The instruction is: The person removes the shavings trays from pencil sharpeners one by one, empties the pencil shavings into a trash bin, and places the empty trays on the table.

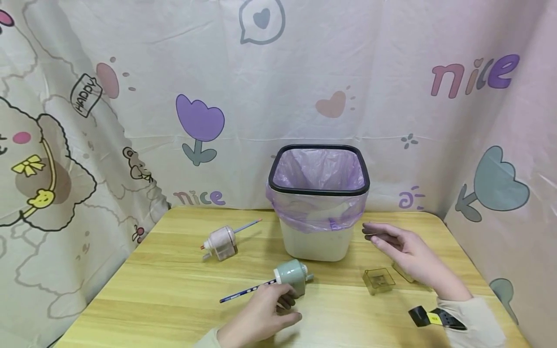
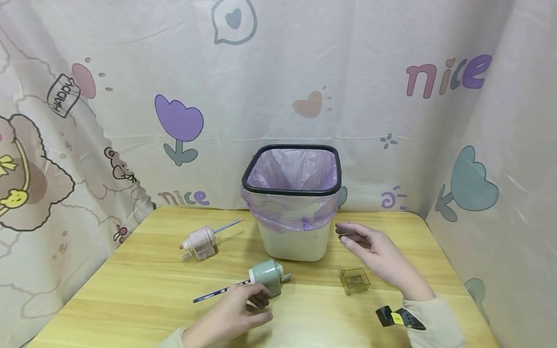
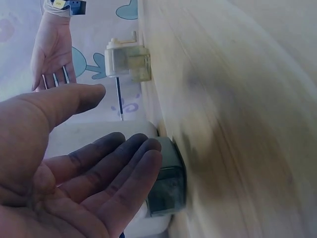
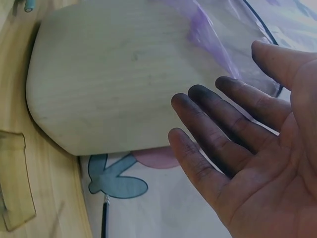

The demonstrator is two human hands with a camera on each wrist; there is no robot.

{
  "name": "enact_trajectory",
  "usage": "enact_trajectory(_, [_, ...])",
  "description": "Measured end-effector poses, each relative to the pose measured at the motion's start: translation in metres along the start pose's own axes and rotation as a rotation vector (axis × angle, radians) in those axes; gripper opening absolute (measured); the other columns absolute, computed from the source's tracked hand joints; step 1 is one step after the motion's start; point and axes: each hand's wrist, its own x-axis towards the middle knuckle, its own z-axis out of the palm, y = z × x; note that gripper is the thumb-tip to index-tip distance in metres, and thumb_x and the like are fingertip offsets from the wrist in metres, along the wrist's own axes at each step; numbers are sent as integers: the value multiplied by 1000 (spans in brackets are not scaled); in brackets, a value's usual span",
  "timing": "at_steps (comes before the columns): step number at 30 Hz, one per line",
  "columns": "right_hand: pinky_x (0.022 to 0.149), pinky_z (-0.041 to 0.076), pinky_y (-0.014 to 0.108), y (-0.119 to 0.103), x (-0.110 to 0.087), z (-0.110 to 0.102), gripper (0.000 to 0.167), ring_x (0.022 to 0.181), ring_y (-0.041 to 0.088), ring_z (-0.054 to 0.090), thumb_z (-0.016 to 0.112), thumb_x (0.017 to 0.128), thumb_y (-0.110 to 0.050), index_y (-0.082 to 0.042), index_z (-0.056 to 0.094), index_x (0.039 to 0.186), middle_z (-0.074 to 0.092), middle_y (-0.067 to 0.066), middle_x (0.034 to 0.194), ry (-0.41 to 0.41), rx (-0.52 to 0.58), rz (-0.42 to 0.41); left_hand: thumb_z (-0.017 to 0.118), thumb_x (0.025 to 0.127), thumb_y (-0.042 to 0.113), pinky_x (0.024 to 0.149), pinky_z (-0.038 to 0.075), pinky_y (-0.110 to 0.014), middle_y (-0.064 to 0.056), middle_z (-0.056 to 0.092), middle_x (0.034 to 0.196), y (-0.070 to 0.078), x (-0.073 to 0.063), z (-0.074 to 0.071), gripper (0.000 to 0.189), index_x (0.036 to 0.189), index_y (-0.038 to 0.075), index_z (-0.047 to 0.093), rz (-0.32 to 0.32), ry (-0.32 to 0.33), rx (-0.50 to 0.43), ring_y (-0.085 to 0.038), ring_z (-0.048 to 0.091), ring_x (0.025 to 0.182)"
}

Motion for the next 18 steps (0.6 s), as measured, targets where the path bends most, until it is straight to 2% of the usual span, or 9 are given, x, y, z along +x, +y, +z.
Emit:
enact_trajectory(2, [101, 55, 13, 0, 2, 4, 41, 121, 0, 69, 59, 112, -24, -5, 62, 148, 72, 15, 141, -16, 6, 22, 84, 92, 22, 81, 63, -20, 1, 77, 100, -2, -2, -1, 27, 111, 6, 74, -6, 4, 5, -2, 71, 91])
enact_trajectory(7, [100, 59, 18, -3, 6, 12, 40, 121, 17, 75, 59, 112, -22, -4, 62, 148, 69, 17, 145, -60, 32, -3, 84, 92, 23, 80, 63, -21, 3, 76, 98, -9, -7, -4, 28, 111, 6, 74, -30, 4, -3, -1, 70, 90])
enact_trajectory(14, [97, 63, 25, -4, 12, 30, 37, 115, 11, 75, 61, 110, -19, -4, 66, 143, 73, 14, 138, -84, 29, -61, 84, 92, 23, 77, 63, -22, -3, 78, 100, -21, -11, -9, 25, 108, 6, 76, -12, 28, 1, -8, 72, 90])
enact_trajectory(18, [98, 64, 30, -5, 15, 40, 37, 116, 20, 76, 62, 110, -25, -8, 67, 142, 75, 9, 135, -108, -34, -65, 85, 92, 23, 75, 62, -22, -2, 79, 99, -26, -13, -11, 22, 105, 7, 76, -15, 44, 20, -8, 72, 89])
